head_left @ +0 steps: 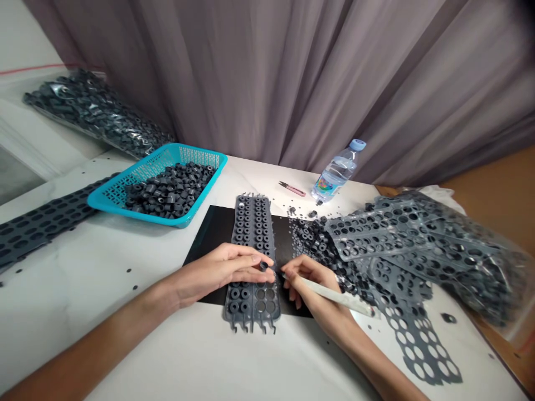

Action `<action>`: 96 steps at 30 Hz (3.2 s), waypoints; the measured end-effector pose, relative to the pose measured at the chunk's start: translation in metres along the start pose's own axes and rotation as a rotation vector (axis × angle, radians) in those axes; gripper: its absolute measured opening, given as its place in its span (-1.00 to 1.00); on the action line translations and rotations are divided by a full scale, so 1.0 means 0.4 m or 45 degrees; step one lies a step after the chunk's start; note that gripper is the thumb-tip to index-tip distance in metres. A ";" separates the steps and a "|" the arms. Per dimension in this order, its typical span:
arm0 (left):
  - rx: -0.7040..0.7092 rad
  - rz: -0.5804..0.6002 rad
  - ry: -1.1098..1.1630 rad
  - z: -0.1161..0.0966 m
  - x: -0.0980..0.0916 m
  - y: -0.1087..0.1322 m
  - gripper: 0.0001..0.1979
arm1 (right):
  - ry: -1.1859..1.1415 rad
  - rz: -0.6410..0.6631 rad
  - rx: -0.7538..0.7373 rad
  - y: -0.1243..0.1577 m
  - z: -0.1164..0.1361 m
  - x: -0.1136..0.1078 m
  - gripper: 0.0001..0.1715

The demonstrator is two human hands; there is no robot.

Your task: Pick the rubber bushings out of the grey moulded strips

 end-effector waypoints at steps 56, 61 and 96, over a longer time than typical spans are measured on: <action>0.339 -0.357 -1.589 -0.022 0.070 -0.011 -0.82 | 0.205 0.114 -0.034 0.000 0.019 0.010 -0.79; 0.275 -0.318 -1.693 -0.013 0.075 -0.019 -0.79 | 0.296 0.138 -0.038 -0.002 0.029 0.011 -0.77; 0.526 -0.807 -0.016 -0.137 -0.179 0.146 -0.80 | 0.058 0.109 0.014 0.000 0.018 0.000 -0.84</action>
Point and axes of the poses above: each hand's wrist, its own y-axis away from the middle knuckle, its own x-axis out of the palm, z = x × y, the point moved 5 cm from there along -y, towards the middle knuckle, and after that the axes turned 13 degrees about z, right-handed, at the moved point
